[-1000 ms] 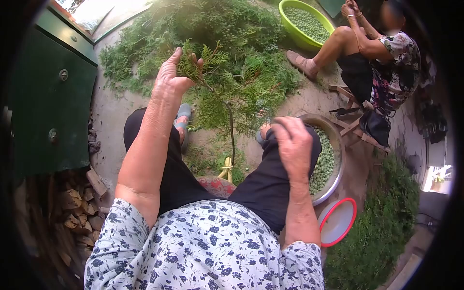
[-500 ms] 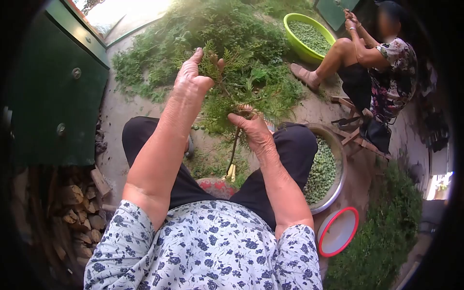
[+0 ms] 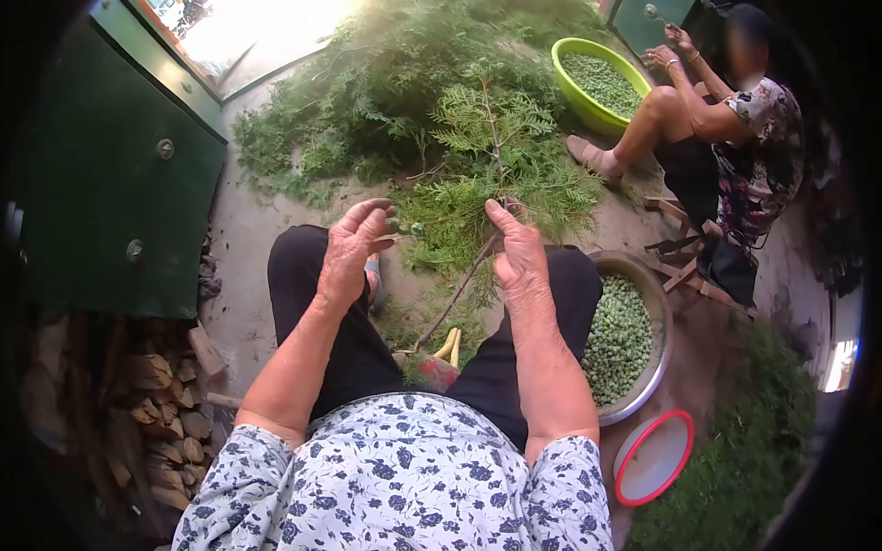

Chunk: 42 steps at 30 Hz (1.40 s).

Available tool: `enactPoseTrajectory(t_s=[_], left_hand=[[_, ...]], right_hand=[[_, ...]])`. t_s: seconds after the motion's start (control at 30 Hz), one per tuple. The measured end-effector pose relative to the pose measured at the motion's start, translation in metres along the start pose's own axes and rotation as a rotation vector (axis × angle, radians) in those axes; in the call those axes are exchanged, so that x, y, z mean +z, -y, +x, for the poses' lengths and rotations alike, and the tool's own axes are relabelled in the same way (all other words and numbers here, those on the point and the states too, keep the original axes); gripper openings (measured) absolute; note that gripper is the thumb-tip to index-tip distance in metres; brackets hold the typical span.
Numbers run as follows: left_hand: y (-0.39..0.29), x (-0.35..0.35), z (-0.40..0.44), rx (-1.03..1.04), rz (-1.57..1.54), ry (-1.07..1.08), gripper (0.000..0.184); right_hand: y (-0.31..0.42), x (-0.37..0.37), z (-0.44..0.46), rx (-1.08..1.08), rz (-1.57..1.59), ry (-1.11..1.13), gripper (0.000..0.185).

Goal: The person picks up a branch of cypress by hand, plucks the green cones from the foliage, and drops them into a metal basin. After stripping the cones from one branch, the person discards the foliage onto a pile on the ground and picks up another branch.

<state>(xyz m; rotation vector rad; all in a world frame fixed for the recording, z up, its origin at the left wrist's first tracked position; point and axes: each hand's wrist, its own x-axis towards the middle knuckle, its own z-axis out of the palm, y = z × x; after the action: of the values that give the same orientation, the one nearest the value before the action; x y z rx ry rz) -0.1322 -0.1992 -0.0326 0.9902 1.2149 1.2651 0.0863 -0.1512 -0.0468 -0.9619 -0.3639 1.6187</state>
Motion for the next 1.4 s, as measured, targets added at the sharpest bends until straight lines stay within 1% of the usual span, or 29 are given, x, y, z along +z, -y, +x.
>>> enactPoseTrajectory(t_s=[0.03,0.1,0.17,0.2,0.23,0.27,0.33,0.37,0.4,0.43,0.47,0.5,0.57,0.7,0.73,0.8,0.83,0.9,0.93,0.97,1.03,1.07,1.13,1.17,1.23,1.27,1.3,1.33,1.4], left_hand=[[0.004,0.003,-0.005,0.06,0.042,-0.001,0.034],[0.005,0.005,-0.005,0.051,0.066,0.025,0.036],[0.013,0.004,0.001,-0.22,-0.294,-0.029,0.037],[0.013,0.004,0.002,-0.238,-0.342,-0.001,0.037],[0.013,0.005,0.002,-0.234,-0.339,-0.002,0.037],[0.011,0.008,0.001,-0.246,-0.343,0.015,0.036],[0.011,0.011,-0.002,-0.258,-0.343,0.03,0.032],[0.014,0.01,-0.001,-0.249,-0.333,0.025,0.03],[0.016,0.009,-0.001,-0.228,-0.284,0.008,0.028],[0.02,0.01,-0.003,-0.217,-0.241,-0.007,0.027],[0.022,0.011,-0.005,-0.154,-0.142,-0.045,0.027],[0.024,0.012,-0.005,-0.101,-0.048,-0.075,0.027],[0.032,0.012,-0.006,-0.09,-0.03,-0.144,0.029],[0.043,0.01,-0.007,-0.174,-0.2,-0.236,0.025],[0.045,0.01,-0.005,-0.167,-0.199,-0.232,0.025],[0.048,0.009,-0.005,-0.352,-0.462,-0.261,0.023],[0.052,0.009,-0.005,-0.351,-0.464,-0.257,0.023],[0.057,0.009,-0.002,-0.402,-0.635,-0.307,0.021],[0.058,0.008,-0.002,-0.388,-0.636,-0.318,0.019],[0.062,0.006,-0.002,-0.396,-0.636,-0.321,0.019],[0.058,0.004,-0.002,-0.347,-0.595,-0.295,0.021],[0.053,0.004,-0.002,-0.33,-0.512,-0.318,0.023],[0.047,-0.003,-0.004,-0.24,-0.404,-0.229,0.025],[0.042,-0.003,-0.006,-0.261,-0.432,-0.2,0.028],[0.047,-0.006,-0.004,-0.231,-0.505,-0.172,0.024],[0.048,-0.006,-0.005,-0.316,-0.572,-0.191,0.024],[0.046,-0.009,-0.003,-0.379,-0.627,-0.219,0.024],[0.05,-0.013,-0.004,-0.401,-0.677,-0.183,0.024],[0.057,-0.022,-0.003,-0.395,-0.685,-0.148,0.022]], right_hand=[[-0.001,0.001,-0.001,0.002,0.003,0.007,0.022],[-0.002,0.004,-0.006,-0.015,-0.003,0.015,0.013],[0.0,0.008,-0.011,0.004,-0.001,0.007,0.013],[0.002,0.01,-0.013,0.017,0.018,0.007,0.017],[0.002,0.011,-0.015,0.03,0.036,0.008,0.021],[-0.001,0.007,-0.012,0.0,0.02,0.018,0.021],[-0.003,0.005,-0.011,-0.026,-0.087,-0.058,0.022],[-0.004,0.006,-0.012,-0.017,-0.073,-0.043,0.023],[-0.007,0.014,-0.014,-0.049,-0.006,-0.037,0.023],[-0.009,0.013,-0.015,-0.067,-0.016,-0.039,0.023],[-0.01,0.005,-0.013,-0.066,-0.085,-0.051,0.025],[-0.016,0.004,-0.012,-0.109,-0.071,-0.074,0.028],[-0.024,-0.003,-0.012,-0.104,-0.08,-0.083,0.031],[-0.034,0.005,-0.023,-0.174,-0.126,-0.11,0.032],[-0.038,0.004,-0.023,-0.207,-0.138,-0.119,0.032],[-0.04,0.011,-0.026,-0.222,-0.143,-0.113,0.032],[-0.041,0.012,-0.027,-0.226,-0.144,-0.115,0.032],[-0.042,0.015,-0.027,-0.239,-0.152,-0.106,0.032],[-0.043,0.016,-0.026,-0.234,-0.15,-0.104,0.032],[-0.044,0.017,-0.026,-0.228,-0.152,-0.11,0.032],[-0.044,0.021,-0.026,-0.242,-0.192,-0.134,0.031],[-0.046,0.022,-0.023,-0.268,-0.148,-0.123,0.03],[-0.043,0.023,-0.022,-0.22,-0.113,-0.157,0.031],[-0.039,0.023,-0.024,-0.25,-0.153,-0.153,0.03],[-0.036,0.025,-0.026,-0.222,-0.138,-0.254,0.029],[-0.038,0.018,-0.026,-0.216,-0.153,-0.289,0.029],[-0.042,0.018,-0.023,-0.228,-0.091,-0.25,0.029],[-0.046,0.018,-0.021,-0.234,-0.026,-0.207,0.029],[-0.038,0.014,-0.013,-0.25,0.003,-0.253,0.027]])
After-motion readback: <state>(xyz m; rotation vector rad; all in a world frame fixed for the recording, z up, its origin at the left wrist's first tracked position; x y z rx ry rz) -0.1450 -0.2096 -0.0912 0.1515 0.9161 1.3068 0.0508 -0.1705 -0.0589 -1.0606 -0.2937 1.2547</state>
